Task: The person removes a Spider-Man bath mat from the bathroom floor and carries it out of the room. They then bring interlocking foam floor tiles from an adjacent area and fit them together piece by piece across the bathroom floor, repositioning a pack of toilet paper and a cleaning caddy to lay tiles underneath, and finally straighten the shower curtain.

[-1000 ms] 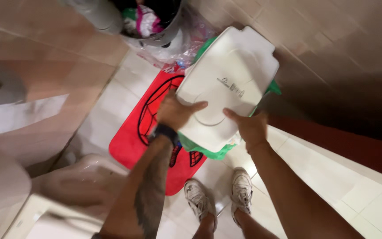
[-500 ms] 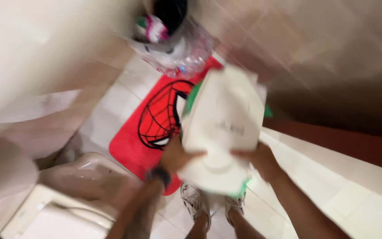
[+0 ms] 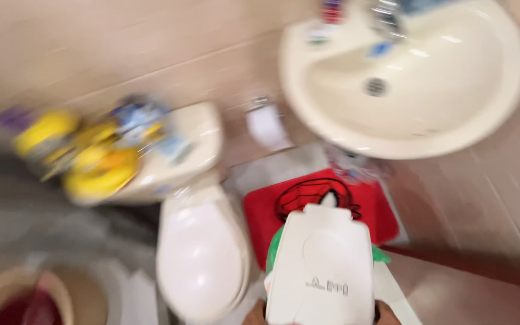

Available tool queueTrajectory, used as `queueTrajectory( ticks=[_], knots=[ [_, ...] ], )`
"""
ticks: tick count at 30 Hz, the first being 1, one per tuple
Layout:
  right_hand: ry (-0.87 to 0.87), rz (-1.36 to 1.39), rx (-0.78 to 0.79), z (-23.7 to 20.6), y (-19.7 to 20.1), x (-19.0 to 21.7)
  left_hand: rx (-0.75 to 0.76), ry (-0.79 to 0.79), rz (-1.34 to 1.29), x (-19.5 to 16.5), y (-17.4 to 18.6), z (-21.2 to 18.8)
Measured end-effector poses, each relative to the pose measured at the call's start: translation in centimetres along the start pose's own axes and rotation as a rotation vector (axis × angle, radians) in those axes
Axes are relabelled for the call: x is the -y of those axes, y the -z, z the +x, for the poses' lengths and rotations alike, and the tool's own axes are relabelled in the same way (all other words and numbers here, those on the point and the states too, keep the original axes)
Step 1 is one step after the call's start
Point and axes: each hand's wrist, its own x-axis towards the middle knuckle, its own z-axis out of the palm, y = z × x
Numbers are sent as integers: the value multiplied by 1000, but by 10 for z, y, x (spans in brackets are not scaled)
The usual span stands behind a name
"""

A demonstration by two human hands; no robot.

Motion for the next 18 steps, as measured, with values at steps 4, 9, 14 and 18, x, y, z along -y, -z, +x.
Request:
queueTrajectory(
  ticks=[4,9,14,18],
  knots=[
    [164,-170,152,-43,-41,49,-191,70,-288,10,37,-113],
    [320,-427,385,-107,-138,107,-320,-35,-756,55,111,-213],
    [394,-573,593,-180,-266,132,-528,-107,-878,143,157,-288],
    [500,-820,685,-204,-403,132,-572,-168,-1060,235,226,-297]
  ],
)
